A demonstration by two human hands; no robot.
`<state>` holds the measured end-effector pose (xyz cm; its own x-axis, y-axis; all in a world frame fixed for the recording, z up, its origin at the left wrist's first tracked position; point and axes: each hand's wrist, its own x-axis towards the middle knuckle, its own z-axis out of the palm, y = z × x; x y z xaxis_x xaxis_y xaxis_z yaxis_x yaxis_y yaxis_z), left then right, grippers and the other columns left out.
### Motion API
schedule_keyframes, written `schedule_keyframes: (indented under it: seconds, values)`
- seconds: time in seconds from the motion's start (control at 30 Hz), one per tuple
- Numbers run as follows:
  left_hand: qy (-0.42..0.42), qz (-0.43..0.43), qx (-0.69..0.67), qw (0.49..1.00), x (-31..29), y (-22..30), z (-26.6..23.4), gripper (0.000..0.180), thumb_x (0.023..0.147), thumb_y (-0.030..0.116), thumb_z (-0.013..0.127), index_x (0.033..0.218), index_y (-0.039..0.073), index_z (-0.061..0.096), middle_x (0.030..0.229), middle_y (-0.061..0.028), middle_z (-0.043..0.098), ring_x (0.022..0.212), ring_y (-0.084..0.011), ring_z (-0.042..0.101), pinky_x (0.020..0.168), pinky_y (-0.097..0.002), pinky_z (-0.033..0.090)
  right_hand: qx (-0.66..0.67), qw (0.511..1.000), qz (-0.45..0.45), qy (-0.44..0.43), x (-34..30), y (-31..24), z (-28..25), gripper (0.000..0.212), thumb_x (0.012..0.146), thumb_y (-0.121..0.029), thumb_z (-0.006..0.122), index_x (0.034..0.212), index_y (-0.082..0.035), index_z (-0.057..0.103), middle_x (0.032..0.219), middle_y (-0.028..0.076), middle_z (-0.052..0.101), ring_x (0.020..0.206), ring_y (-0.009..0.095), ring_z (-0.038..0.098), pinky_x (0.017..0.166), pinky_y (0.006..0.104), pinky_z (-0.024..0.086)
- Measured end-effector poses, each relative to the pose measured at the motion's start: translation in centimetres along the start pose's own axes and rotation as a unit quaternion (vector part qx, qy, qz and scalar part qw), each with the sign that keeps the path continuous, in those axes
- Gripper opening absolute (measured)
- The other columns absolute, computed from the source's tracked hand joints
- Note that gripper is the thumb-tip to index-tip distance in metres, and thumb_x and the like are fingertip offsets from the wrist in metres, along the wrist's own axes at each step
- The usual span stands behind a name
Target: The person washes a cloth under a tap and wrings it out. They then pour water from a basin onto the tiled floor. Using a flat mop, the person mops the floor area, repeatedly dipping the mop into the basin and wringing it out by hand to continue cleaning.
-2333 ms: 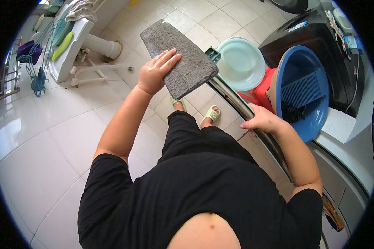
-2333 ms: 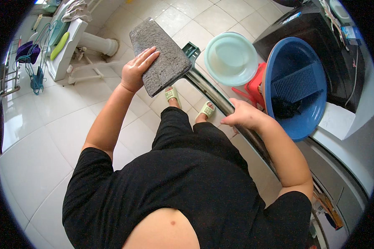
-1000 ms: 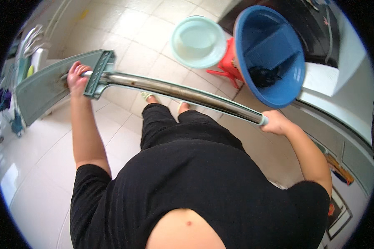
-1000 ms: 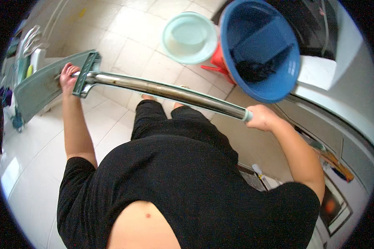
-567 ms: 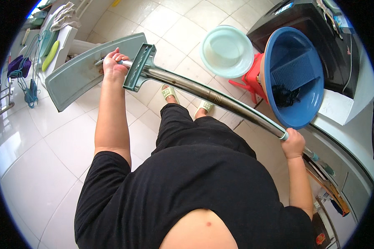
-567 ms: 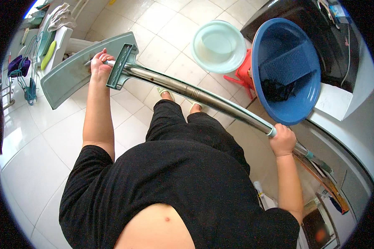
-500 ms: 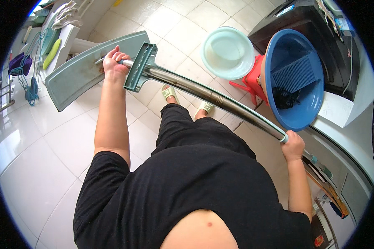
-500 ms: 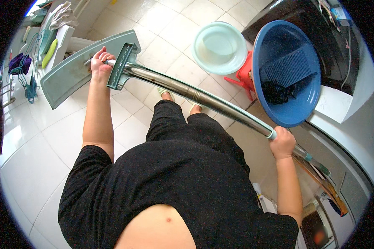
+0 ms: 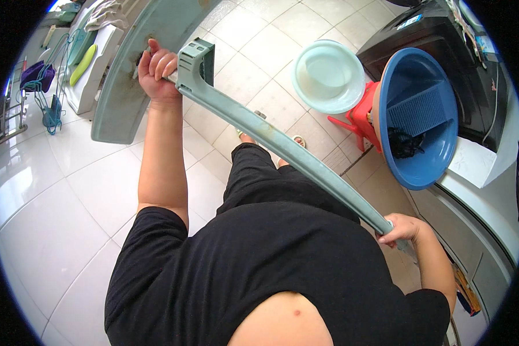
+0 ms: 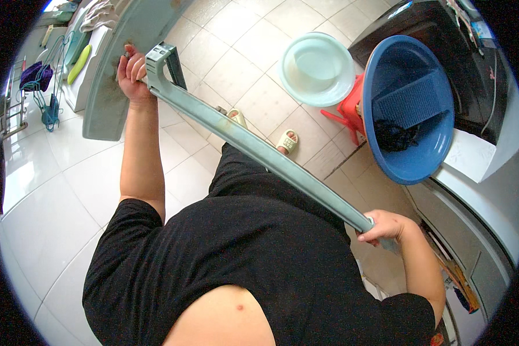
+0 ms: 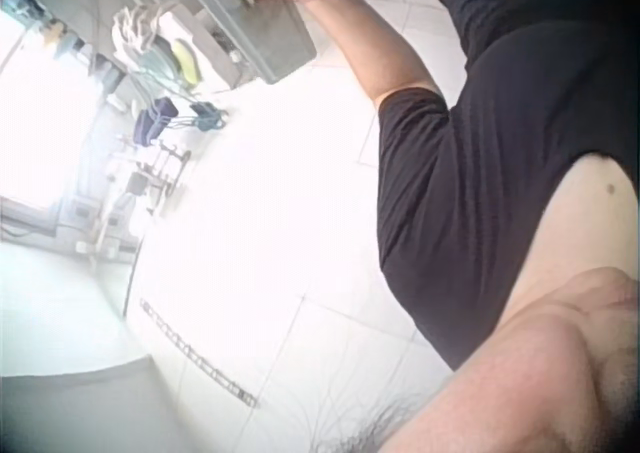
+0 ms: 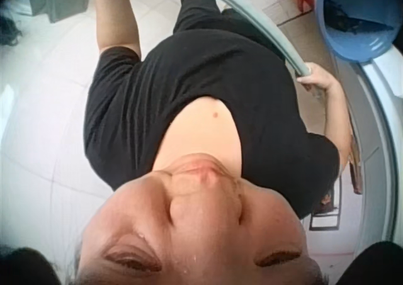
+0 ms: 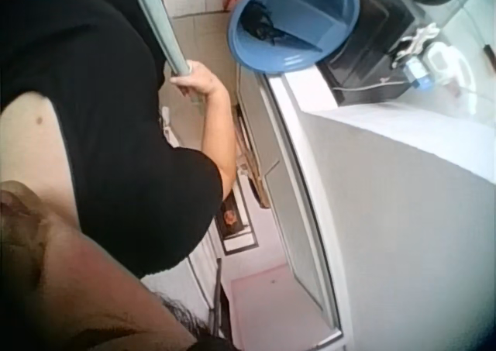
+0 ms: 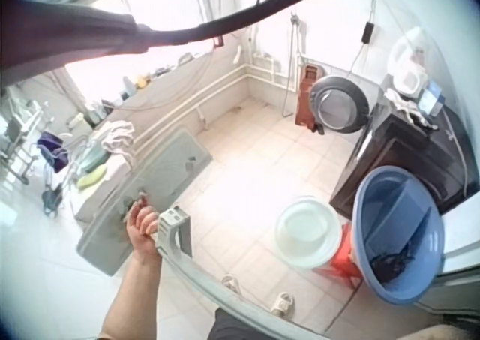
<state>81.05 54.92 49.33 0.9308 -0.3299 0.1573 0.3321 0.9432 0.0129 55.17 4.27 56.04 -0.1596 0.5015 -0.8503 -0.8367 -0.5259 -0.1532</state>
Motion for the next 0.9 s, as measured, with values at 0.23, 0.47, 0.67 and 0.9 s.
schedule_keyframes:
  seconds: [0.23,0.47,0.67,0.9]
  values:
    - [0.153,0.096,0.111,0.977,0.2,-0.5,1.2,0.019,0.082,0.019,0.047,0.088,0.004,0.057,0.047,0.0063,0.032,0.040,-0.0068,0.028,0.045,-0.0231,0.028,-0.425,0.621,-0.200,0.627,1.4,1.9,0.8,0.044,0.059,-0.009,0.070,0.096,-0.005,0.047,0.089,0.011,0.054,0.087,0.025,0.054,0.073,0.0336,0.042]
    - [0.212,0.113,0.151,0.959,-0.4,-1.4,0.7,0.021,0.081,0.025,0.049,0.084,0.006,0.057,0.047,0.0059,0.033,0.040,-0.0071,0.030,0.044,-0.0228,0.028,-0.464,0.449,-0.236,0.726,3.6,1.5,-1.1,0.070,0.056,-0.010,0.072,0.116,-0.008,0.037,0.121,0.014,0.037,0.108,0.033,0.039,0.095,0.0428,0.030]
    - [0.203,0.089,0.123,0.967,-0.1,-1.6,0.8,0.024,0.082,0.027,0.050,0.086,0.004,0.057,0.047,0.0059,0.033,0.040,-0.0071,0.029,0.044,-0.0228,0.028,-0.315,0.689,-0.171,0.630,8.0,5.8,-4.2,0.048,0.058,-0.009,0.067,0.102,-0.007,0.049,0.089,0.011,0.057,0.086,0.030,0.053,0.078,0.0365,0.042]
    - [0.217,0.040,0.070,0.973,-0.2,-1.2,-0.4,0.022,0.082,0.025,0.050,0.085,0.004,0.055,0.047,0.0063,0.034,0.039,-0.0072,0.030,0.044,-0.0229,0.027,-0.151,0.947,-0.049,0.280,2.5,2.0,-3.0,0.027,0.061,-0.013,0.061,0.084,-0.004,0.053,0.075,0.013,0.056,0.073,0.026,0.056,0.064,0.0342,0.043]
